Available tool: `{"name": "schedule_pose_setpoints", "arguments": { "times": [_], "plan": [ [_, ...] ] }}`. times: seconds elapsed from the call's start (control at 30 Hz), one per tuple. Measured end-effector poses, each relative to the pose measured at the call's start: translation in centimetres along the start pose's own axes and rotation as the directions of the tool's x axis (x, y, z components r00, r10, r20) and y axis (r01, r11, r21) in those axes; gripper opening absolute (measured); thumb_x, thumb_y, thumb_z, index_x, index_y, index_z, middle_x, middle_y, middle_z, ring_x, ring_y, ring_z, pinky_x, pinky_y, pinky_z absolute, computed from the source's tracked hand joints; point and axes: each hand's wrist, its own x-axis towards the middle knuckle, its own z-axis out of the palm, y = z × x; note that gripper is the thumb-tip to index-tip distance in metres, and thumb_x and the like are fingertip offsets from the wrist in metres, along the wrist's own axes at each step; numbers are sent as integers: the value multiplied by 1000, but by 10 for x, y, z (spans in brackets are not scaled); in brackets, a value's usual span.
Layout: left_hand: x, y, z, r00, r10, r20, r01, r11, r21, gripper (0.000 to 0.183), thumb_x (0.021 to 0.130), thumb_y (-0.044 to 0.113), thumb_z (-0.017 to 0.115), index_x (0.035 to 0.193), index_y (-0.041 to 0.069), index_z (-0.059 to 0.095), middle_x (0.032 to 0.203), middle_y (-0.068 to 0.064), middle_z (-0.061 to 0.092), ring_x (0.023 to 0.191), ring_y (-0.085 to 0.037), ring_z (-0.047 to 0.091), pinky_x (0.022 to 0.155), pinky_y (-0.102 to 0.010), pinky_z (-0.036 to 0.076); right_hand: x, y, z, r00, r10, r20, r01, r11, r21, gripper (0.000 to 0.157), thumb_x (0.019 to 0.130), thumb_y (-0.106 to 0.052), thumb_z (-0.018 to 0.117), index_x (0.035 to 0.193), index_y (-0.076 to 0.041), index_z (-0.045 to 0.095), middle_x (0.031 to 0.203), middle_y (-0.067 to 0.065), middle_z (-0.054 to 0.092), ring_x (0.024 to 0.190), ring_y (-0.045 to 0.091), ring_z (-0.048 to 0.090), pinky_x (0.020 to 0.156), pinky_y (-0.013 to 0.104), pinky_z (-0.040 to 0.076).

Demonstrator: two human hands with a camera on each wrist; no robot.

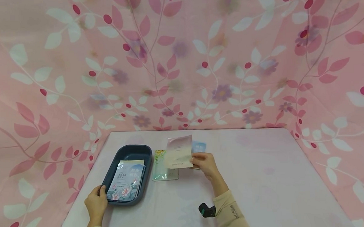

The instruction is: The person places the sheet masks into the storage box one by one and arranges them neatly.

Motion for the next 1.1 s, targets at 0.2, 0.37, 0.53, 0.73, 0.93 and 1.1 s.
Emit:
{"name": "schedule_pose_setpoints", "arguments": {
  "times": [0.2,0.37,0.53,0.73,0.93,1.1],
  "plan": [
    [0,1,-1,1000,-3,4,3,1000,2,25,92,4,52,101,-18,60,100,-39,59,95,-56,55,84,-60,41,4,2,18,999,-4,46,4,1000,12,35,82,10,60,111,26,51,86,11,69,73,11,67,67,26,55],
    [0,1,-1,1000,4,-3,-4,1000,2,24,92,3,52,101,-18,60,99,-38,60,95,-56,56,84,-59,42,7,3,33,996,-16,85,15,1000,14,34,82,10,60,111,26,52,93,19,68,75,12,67,69,29,56],
    [0,1,-1,1000,14,-7,-14,1000,-3,24,92,3,53,100,-18,60,96,-37,61,93,-55,57,81,-59,43,7,3,50,992,-25,123,23,1000,17,32,83,9,61,109,24,54,94,20,69,75,11,68,69,28,56],
    [-1,1,-1,1000,5,0,-5,1000,-4,24,92,4,52,101,-17,60,97,-37,61,93,-55,57,82,-59,43,10,9,71,987,-13,163,9,1000,23,31,83,7,62,109,22,56,93,18,69,73,10,67,69,27,55],
    [-1,2,-1,1000,7,-2,-7,1000,-1,24,92,4,52,101,-18,60,98,-37,61,94,-55,57,82,-59,42,13,19,96,986,16,168,-17,1000,9,28,84,6,63,108,20,58,90,14,70,71,9,65,68,27,55],
    [-1,1,-1,999,27,-22,-27,1000,10,23,91,3,53,99,-18,61,95,-37,61,91,-55,57,81,-59,42,13,26,117,985,11,171,-6,1000,-30,25,83,6,64,105,19,61,91,24,68,69,10,65,64,29,56]
  ]
}}
